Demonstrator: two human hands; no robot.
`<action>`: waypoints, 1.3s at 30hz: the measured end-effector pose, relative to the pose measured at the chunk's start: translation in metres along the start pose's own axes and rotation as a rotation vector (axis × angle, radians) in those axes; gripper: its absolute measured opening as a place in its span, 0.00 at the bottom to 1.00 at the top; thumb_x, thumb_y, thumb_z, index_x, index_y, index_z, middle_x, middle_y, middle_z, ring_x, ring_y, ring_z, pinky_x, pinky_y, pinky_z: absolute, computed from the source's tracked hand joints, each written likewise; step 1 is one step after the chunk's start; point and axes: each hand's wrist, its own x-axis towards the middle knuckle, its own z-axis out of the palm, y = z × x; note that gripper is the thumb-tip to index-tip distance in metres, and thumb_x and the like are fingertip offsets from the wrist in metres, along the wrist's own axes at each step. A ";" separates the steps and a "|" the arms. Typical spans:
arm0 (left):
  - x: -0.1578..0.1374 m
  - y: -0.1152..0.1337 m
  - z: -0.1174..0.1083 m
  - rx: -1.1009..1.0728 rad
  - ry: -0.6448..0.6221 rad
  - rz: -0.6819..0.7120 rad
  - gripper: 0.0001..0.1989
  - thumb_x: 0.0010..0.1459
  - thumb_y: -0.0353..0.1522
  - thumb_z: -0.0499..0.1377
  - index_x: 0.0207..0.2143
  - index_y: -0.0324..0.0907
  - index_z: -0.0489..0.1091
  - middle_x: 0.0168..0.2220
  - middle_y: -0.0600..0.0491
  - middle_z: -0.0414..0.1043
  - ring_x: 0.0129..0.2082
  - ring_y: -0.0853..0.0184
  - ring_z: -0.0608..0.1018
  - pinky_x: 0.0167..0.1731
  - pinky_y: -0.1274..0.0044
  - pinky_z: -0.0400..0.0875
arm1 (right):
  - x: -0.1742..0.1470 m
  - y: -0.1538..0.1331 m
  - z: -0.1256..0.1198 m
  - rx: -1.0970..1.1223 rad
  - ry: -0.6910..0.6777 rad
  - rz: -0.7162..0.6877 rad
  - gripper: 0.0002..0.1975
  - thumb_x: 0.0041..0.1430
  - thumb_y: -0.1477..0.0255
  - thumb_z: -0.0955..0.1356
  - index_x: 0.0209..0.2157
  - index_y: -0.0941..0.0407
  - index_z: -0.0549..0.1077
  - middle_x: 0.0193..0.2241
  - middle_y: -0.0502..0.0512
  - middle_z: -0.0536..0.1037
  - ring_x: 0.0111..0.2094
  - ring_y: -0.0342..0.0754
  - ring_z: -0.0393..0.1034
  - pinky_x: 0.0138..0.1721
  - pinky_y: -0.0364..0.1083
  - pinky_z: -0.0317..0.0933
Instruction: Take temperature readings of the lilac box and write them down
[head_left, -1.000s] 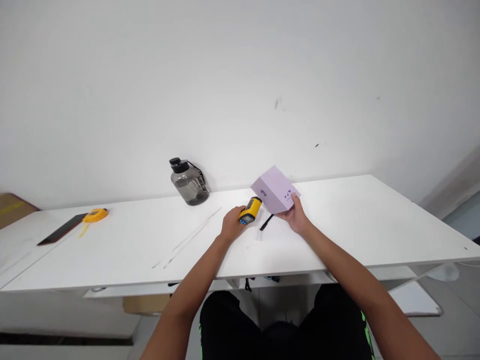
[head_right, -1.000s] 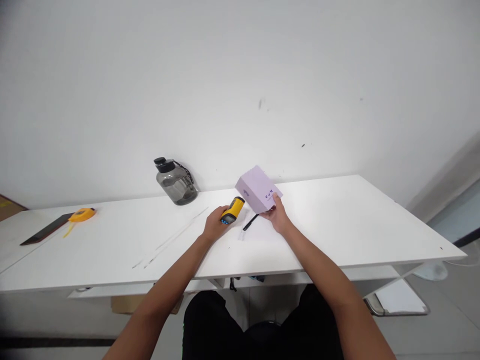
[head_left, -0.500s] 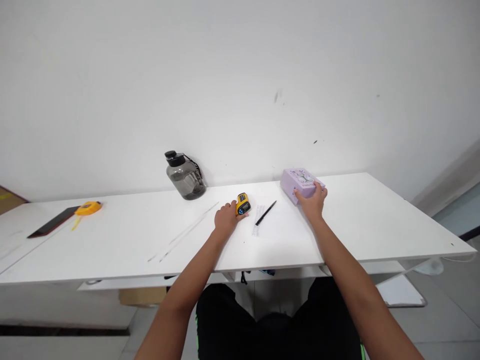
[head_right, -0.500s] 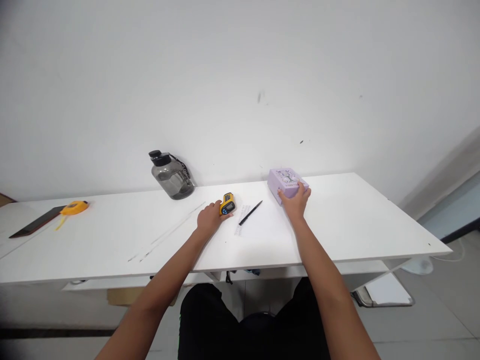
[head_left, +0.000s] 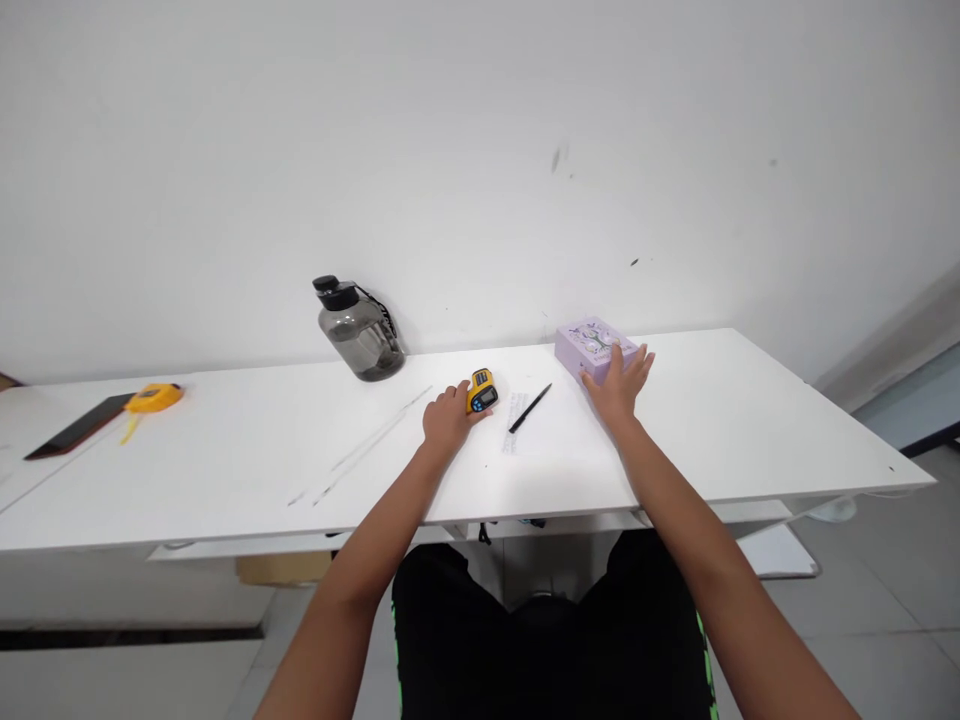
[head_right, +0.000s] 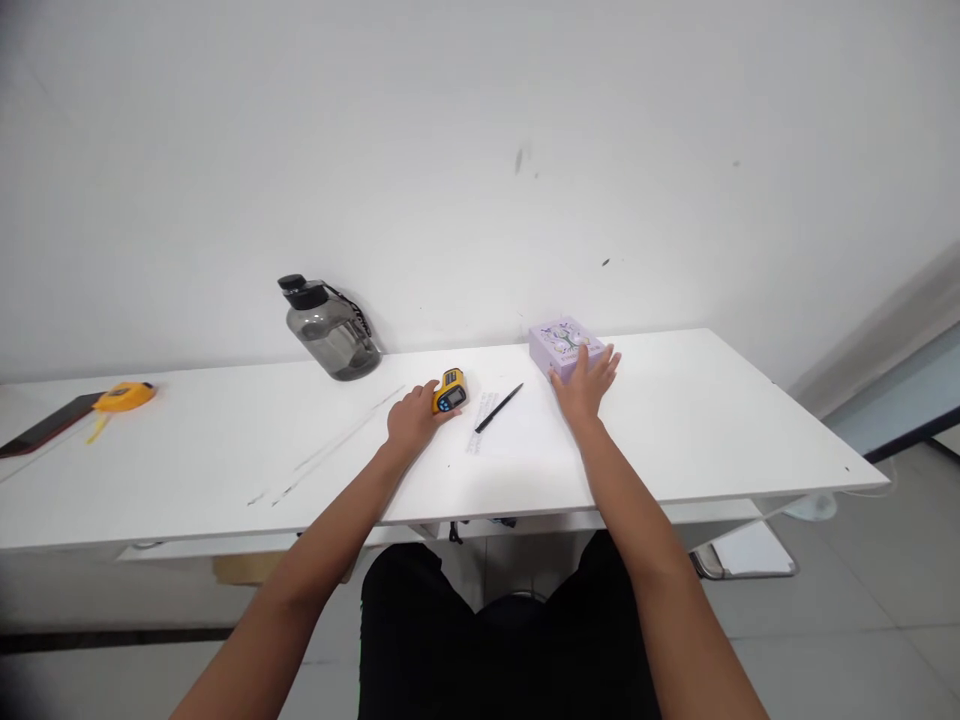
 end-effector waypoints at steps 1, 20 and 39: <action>0.000 0.000 0.000 -0.002 -0.004 -0.002 0.36 0.57 0.55 0.56 0.61 0.44 0.60 0.49 0.43 0.72 0.46 0.53 0.76 0.36 0.69 0.65 | -0.002 -0.003 0.001 -0.047 0.002 -0.088 0.37 0.56 0.65 0.70 0.64 0.58 0.58 0.70 0.70 0.34 0.70 0.71 0.19 0.65 0.72 0.28; 0.008 -0.009 0.005 -0.065 -0.004 0.072 0.36 0.56 0.55 0.58 0.61 0.47 0.61 0.49 0.46 0.72 0.46 0.54 0.76 0.36 0.70 0.64 | -0.051 -0.046 0.015 -0.037 -0.463 -0.560 0.17 0.69 0.69 0.54 0.48 0.55 0.71 0.39 0.62 0.76 0.39 0.54 0.72 0.46 0.54 0.66; 0.009 -0.007 0.004 -0.082 -0.029 0.063 0.35 0.55 0.54 0.60 0.60 0.47 0.62 0.50 0.47 0.72 0.47 0.55 0.75 0.36 0.71 0.63 | -0.060 -0.050 0.023 0.580 -0.632 0.025 0.28 0.62 0.48 0.62 0.51 0.53 0.75 0.18 0.47 0.71 0.24 0.46 0.67 0.33 0.48 0.66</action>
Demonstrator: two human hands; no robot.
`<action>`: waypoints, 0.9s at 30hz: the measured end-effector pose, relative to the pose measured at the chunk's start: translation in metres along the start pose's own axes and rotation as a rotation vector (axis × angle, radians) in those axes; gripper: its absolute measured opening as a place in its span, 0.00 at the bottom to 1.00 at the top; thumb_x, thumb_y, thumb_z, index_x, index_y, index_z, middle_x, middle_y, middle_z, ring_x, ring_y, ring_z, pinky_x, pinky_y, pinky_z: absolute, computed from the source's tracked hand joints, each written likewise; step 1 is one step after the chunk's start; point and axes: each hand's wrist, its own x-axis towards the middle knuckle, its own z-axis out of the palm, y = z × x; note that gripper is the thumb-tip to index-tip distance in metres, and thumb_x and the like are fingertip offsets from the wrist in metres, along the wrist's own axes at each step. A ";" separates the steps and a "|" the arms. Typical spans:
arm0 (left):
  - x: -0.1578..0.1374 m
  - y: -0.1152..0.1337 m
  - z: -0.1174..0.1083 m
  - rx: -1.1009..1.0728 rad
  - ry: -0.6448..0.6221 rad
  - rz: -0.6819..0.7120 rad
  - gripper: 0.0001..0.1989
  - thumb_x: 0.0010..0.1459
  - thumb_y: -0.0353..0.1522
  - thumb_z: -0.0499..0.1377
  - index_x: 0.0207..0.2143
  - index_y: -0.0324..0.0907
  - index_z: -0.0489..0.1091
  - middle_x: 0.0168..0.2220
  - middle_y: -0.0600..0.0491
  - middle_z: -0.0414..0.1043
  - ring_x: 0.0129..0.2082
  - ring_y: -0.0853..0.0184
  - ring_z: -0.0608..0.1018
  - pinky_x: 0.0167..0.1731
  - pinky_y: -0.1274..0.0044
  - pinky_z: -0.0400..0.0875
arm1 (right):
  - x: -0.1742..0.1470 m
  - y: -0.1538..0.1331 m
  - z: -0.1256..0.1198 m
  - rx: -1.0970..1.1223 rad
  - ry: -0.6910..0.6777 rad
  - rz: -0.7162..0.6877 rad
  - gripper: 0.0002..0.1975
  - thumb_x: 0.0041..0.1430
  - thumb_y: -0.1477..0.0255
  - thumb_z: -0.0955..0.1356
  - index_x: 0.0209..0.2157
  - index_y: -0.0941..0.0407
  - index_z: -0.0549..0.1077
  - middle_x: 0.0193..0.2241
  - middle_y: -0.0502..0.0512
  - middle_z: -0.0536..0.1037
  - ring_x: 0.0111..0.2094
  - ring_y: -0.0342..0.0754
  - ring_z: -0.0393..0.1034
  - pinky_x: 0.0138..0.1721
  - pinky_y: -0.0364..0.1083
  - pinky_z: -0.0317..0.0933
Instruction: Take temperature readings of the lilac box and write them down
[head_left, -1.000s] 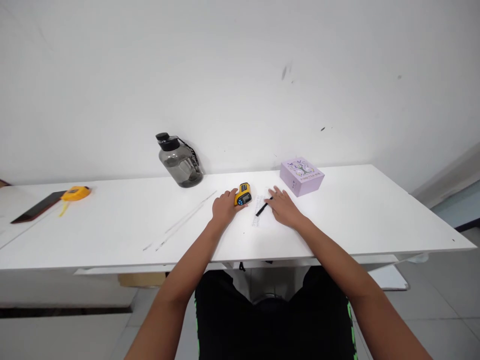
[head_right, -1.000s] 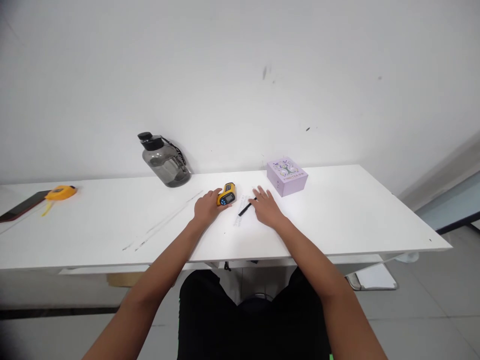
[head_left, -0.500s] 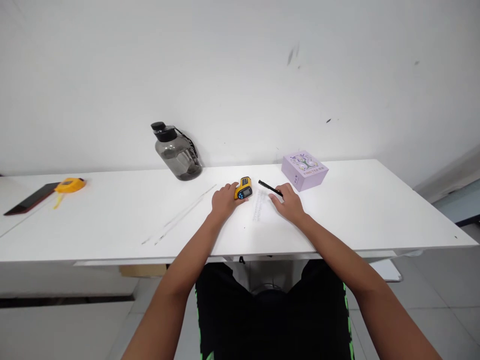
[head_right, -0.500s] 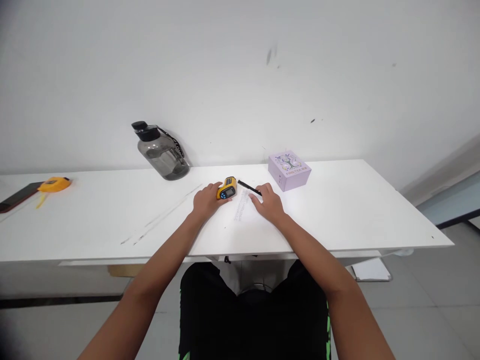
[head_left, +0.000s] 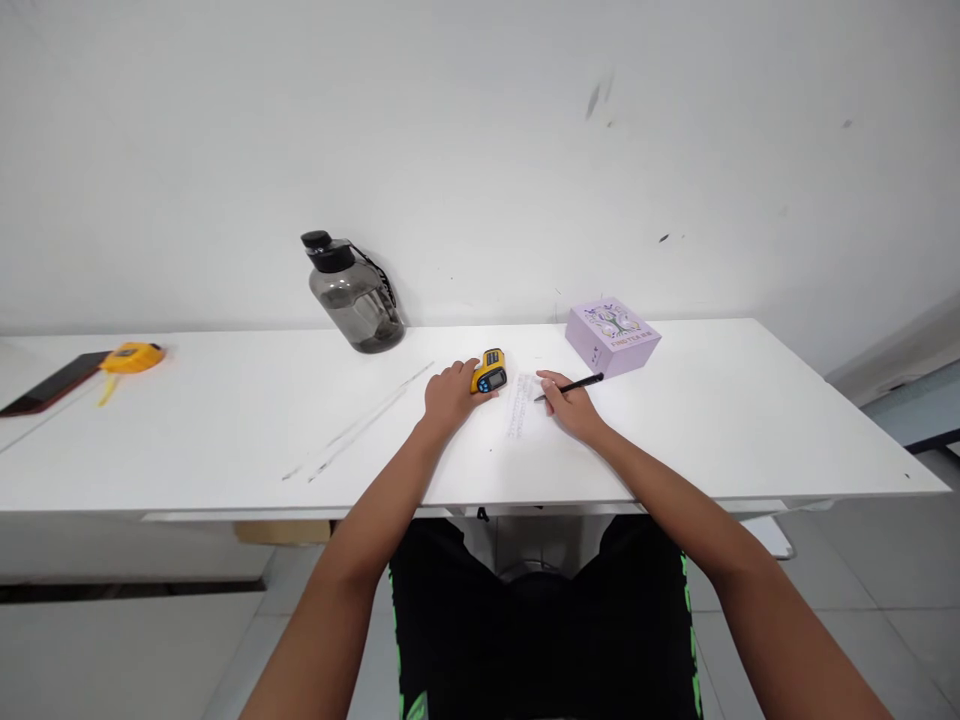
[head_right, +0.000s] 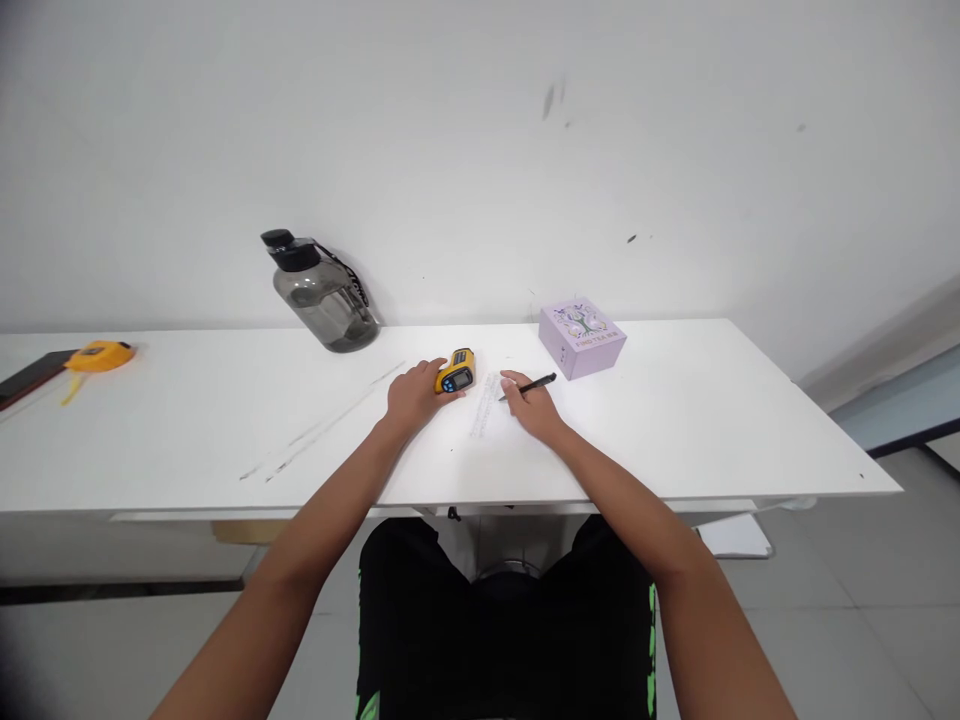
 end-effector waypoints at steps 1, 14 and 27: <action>0.000 0.000 0.000 -0.001 0.005 0.002 0.35 0.55 0.54 0.60 0.59 0.47 0.63 0.50 0.47 0.72 0.47 0.55 0.75 0.36 0.71 0.63 | 0.000 0.000 0.000 0.004 -0.001 0.028 0.25 0.60 0.51 0.65 0.50 0.52 0.75 0.22 0.48 0.74 0.24 0.45 0.66 0.32 0.47 0.66; -0.001 0.001 -0.002 0.013 -0.030 -0.007 0.35 0.56 0.56 0.58 0.60 0.48 0.61 0.51 0.48 0.72 0.47 0.56 0.75 0.38 0.71 0.64 | 0.006 0.000 -0.002 -0.165 -0.110 -0.020 0.09 0.52 0.65 0.67 0.27 0.56 0.76 0.28 0.53 0.79 0.31 0.48 0.71 0.34 0.47 0.64; -0.002 0.003 -0.006 0.011 -0.032 -0.011 0.34 0.56 0.55 0.58 0.59 0.47 0.63 0.50 0.48 0.72 0.46 0.56 0.76 0.36 0.71 0.63 | 0.006 0.002 -0.001 -0.207 -0.089 -0.013 0.09 0.53 0.65 0.66 0.27 0.55 0.74 0.27 0.52 0.77 0.32 0.48 0.69 0.36 0.47 0.62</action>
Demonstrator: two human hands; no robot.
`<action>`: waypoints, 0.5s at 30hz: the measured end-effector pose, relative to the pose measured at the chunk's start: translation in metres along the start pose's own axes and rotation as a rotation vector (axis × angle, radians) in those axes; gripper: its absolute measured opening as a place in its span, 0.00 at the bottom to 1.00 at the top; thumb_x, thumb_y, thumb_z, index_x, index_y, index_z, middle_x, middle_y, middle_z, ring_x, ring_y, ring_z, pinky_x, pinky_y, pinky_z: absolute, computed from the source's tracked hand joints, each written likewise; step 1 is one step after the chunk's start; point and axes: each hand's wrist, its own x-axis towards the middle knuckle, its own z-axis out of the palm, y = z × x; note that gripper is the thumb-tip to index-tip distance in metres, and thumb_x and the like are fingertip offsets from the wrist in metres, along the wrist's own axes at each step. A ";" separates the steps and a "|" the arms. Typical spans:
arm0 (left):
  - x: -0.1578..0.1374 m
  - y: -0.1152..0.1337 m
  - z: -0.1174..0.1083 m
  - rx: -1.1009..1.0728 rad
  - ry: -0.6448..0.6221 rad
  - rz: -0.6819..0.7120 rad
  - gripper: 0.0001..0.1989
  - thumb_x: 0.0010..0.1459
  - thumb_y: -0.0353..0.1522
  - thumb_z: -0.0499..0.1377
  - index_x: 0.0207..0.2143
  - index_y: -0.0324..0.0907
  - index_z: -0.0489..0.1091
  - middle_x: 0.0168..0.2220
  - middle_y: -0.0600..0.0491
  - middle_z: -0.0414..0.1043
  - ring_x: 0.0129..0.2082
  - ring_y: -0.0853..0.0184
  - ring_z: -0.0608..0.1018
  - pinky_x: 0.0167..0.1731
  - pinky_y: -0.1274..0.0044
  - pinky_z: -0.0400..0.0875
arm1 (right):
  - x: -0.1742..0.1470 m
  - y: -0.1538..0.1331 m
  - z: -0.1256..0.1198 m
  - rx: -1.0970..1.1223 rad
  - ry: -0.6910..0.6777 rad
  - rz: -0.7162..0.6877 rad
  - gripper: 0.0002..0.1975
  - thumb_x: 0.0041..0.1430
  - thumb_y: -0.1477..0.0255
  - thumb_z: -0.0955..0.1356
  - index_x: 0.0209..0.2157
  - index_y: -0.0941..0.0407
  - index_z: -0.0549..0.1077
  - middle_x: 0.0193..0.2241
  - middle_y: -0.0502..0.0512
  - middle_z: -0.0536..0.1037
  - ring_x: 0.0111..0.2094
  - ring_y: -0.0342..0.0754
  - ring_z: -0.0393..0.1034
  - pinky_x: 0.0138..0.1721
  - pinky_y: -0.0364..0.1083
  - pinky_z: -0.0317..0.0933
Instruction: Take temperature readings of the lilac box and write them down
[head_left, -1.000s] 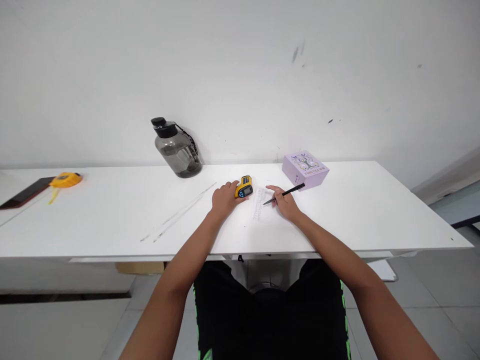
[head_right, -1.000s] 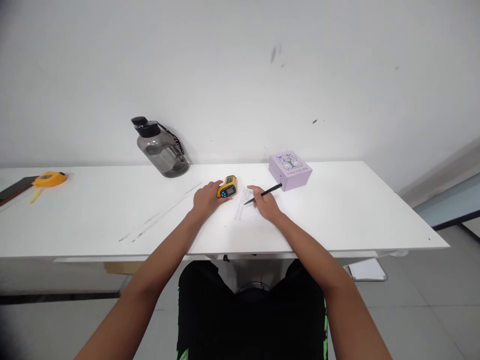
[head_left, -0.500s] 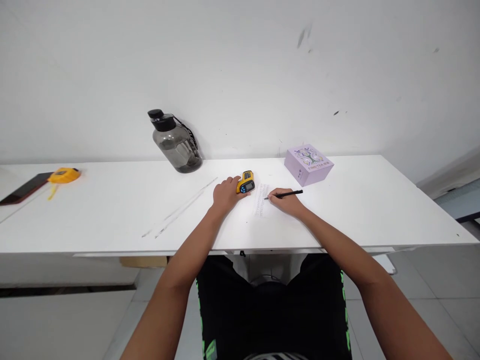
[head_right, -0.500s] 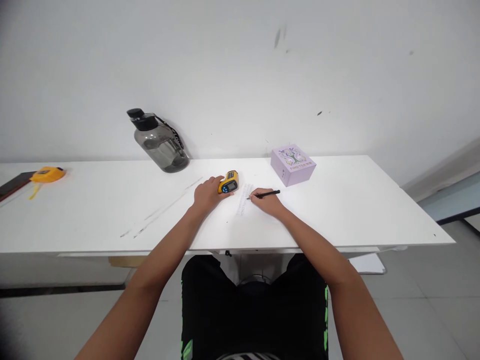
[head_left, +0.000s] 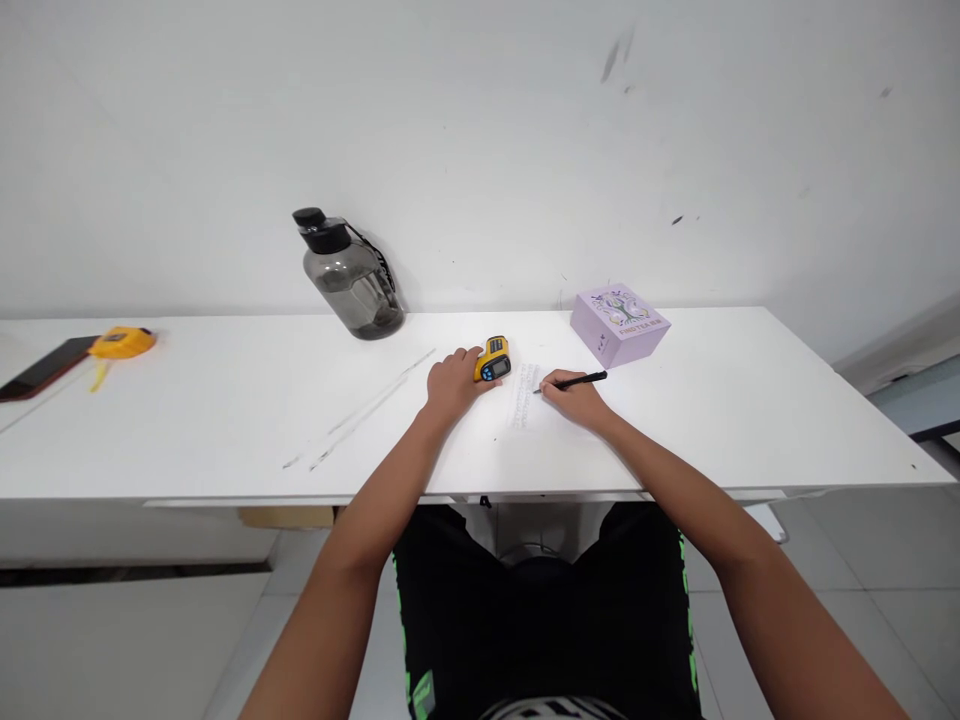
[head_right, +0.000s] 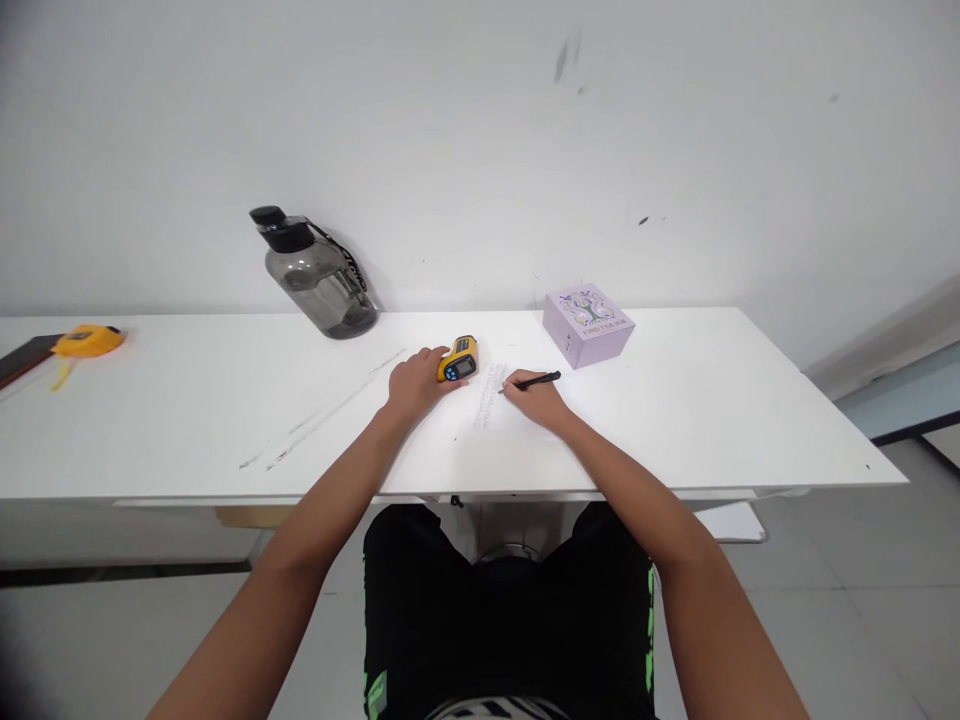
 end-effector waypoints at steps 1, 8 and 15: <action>0.000 0.000 0.000 -0.001 0.001 0.003 0.34 0.56 0.55 0.58 0.59 0.47 0.63 0.50 0.47 0.72 0.46 0.56 0.76 0.35 0.72 0.63 | 0.000 0.000 0.000 0.001 -0.001 -0.003 0.09 0.53 0.65 0.66 0.27 0.55 0.74 0.27 0.52 0.77 0.32 0.48 0.69 0.35 0.47 0.62; 0.000 -0.002 0.002 -0.005 0.021 0.015 0.34 0.56 0.55 0.58 0.59 0.47 0.63 0.50 0.48 0.72 0.46 0.57 0.76 0.36 0.72 0.63 | 0.000 0.002 0.000 0.023 -0.011 0.004 0.09 0.52 0.65 0.67 0.26 0.55 0.74 0.27 0.52 0.77 0.31 0.47 0.69 0.34 0.46 0.61; 0.001 -0.002 0.003 -0.003 0.008 0.006 0.34 0.56 0.55 0.58 0.59 0.48 0.63 0.50 0.48 0.71 0.47 0.56 0.75 0.38 0.71 0.64 | -0.001 -0.001 0.000 0.000 0.011 0.010 0.09 0.53 0.65 0.66 0.26 0.55 0.73 0.26 0.51 0.76 0.30 0.47 0.68 0.33 0.46 0.60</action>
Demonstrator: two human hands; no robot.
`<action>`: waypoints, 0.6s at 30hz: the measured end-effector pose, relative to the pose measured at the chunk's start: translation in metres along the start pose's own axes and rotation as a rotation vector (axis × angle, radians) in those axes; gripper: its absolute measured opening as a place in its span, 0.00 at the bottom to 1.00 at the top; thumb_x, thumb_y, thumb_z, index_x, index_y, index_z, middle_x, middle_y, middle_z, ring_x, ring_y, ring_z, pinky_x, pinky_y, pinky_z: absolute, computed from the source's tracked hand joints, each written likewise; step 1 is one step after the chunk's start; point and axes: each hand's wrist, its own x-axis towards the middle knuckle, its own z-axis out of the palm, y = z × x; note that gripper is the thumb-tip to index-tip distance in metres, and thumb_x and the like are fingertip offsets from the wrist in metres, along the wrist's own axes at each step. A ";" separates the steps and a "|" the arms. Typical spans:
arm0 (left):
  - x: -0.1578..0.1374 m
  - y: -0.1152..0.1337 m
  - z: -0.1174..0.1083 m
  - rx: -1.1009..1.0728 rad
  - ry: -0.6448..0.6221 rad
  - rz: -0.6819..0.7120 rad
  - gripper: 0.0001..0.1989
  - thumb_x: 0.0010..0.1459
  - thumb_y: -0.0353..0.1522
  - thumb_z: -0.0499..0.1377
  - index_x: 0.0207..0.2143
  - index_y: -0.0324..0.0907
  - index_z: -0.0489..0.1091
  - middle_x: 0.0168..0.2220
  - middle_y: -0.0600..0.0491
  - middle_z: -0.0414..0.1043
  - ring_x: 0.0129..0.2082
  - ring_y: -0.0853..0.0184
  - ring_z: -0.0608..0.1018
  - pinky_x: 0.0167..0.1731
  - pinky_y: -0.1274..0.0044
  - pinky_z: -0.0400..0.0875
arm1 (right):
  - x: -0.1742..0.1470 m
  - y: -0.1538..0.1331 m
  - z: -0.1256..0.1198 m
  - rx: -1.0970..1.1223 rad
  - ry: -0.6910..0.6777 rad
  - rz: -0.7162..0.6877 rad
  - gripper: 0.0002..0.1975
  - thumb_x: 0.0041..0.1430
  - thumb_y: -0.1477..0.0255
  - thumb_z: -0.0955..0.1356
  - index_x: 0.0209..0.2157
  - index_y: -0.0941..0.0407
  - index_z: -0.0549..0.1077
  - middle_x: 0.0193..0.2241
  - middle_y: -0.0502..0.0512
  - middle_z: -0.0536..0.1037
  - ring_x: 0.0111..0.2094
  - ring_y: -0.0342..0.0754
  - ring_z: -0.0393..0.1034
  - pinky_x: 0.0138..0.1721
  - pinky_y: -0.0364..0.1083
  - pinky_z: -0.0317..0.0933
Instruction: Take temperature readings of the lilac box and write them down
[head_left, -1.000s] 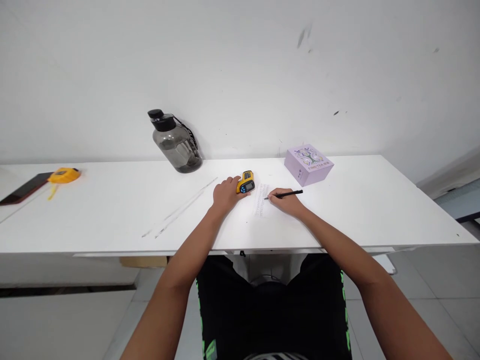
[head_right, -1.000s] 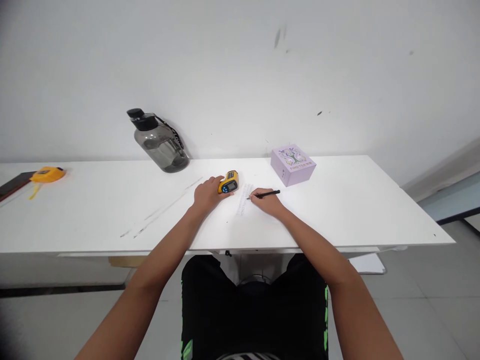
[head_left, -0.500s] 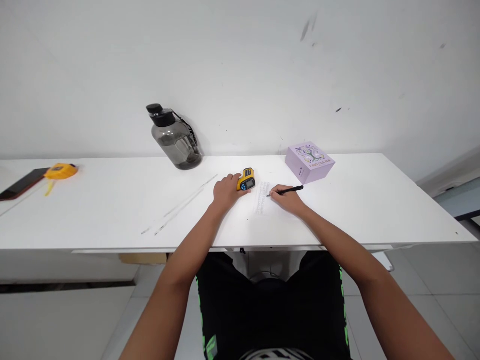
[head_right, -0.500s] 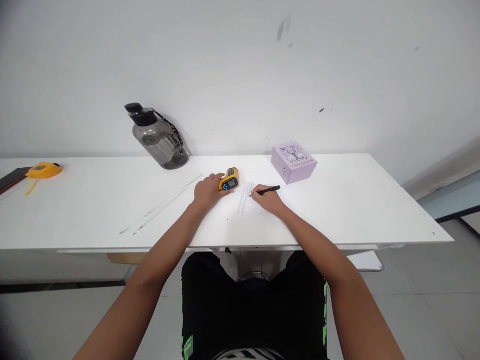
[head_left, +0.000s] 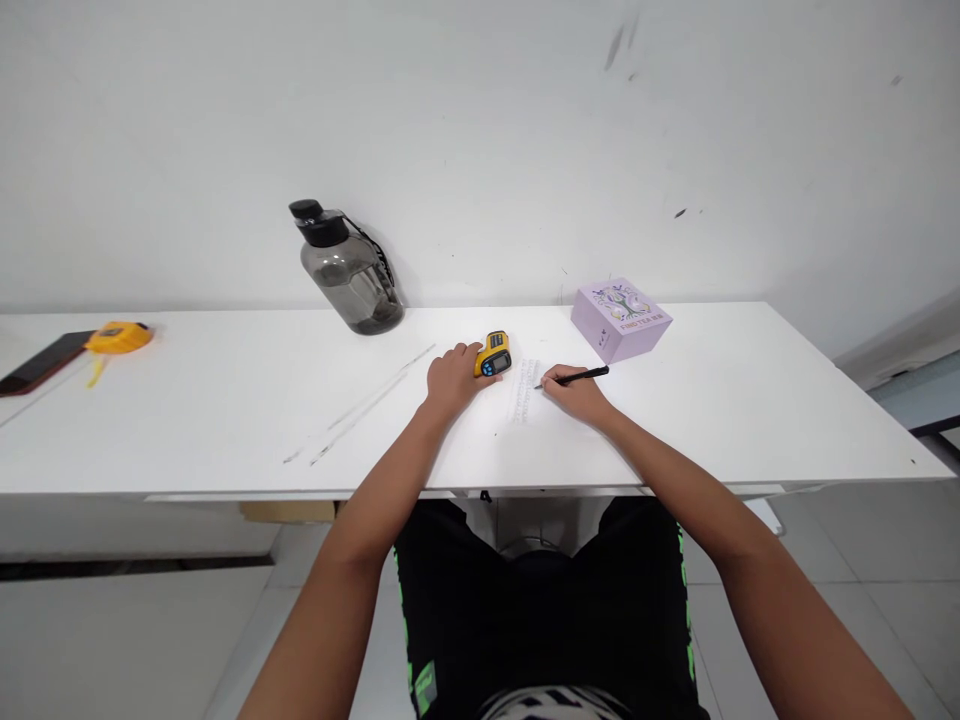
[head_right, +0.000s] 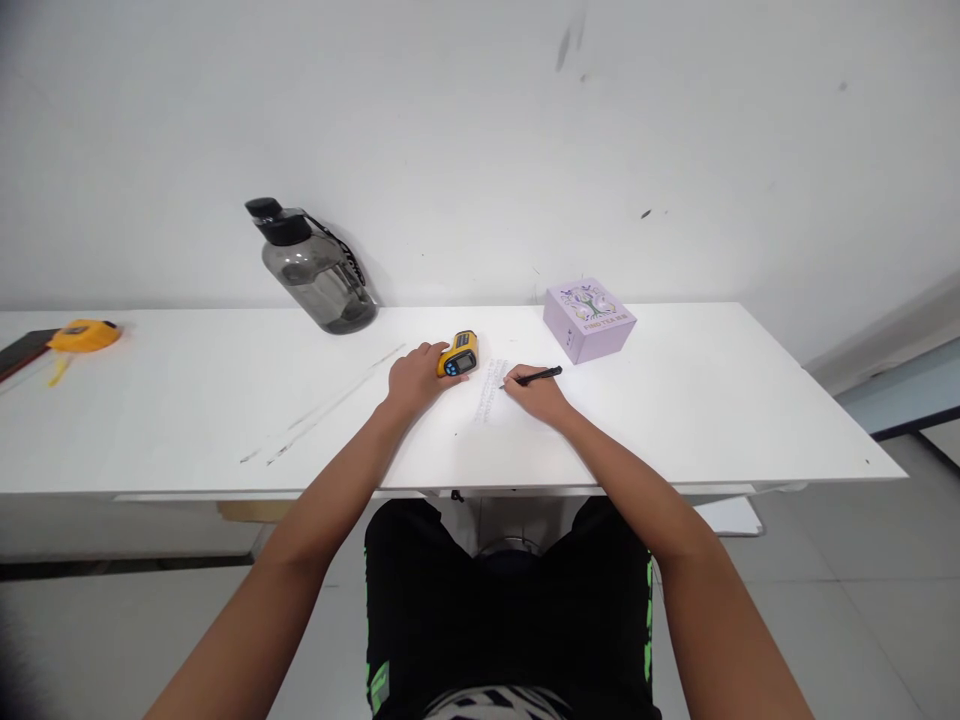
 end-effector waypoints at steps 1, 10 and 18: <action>0.000 0.000 0.000 0.000 0.004 0.002 0.34 0.56 0.55 0.58 0.59 0.48 0.64 0.50 0.48 0.71 0.47 0.57 0.75 0.37 0.71 0.64 | 0.000 -0.001 0.000 0.000 0.003 0.000 0.09 0.52 0.65 0.66 0.26 0.55 0.73 0.26 0.51 0.76 0.30 0.47 0.68 0.33 0.46 0.60; 0.000 0.000 0.001 0.004 -0.002 0.008 0.33 0.56 0.55 0.58 0.57 0.48 0.66 0.49 0.49 0.71 0.46 0.57 0.76 0.35 0.71 0.63 | 0.001 -0.001 0.000 0.023 -0.019 0.010 0.07 0.50 0.66 0.66 0.24 0.55 0.72 0.25 0.50 0.75 0.29 0.46 0.67 0.32 0.46 0.59; -0.001 0.001 -0.002 0.002 -0.013 -0.001 0.31 0.56 0.55 0.57 0.56 0.48 0.66 0.49 0.49 0.72 0.47 0.57 0.75 0.36 0.71 0.63 | 0.000 -0.004 0.001 -0.005 0.008 0.031 0.09 0.52 0.65 0.66 0.25 0.55 0.72 0.25 0.50 0.74 0.29 0.46 0.65 0.31 0.45 0.58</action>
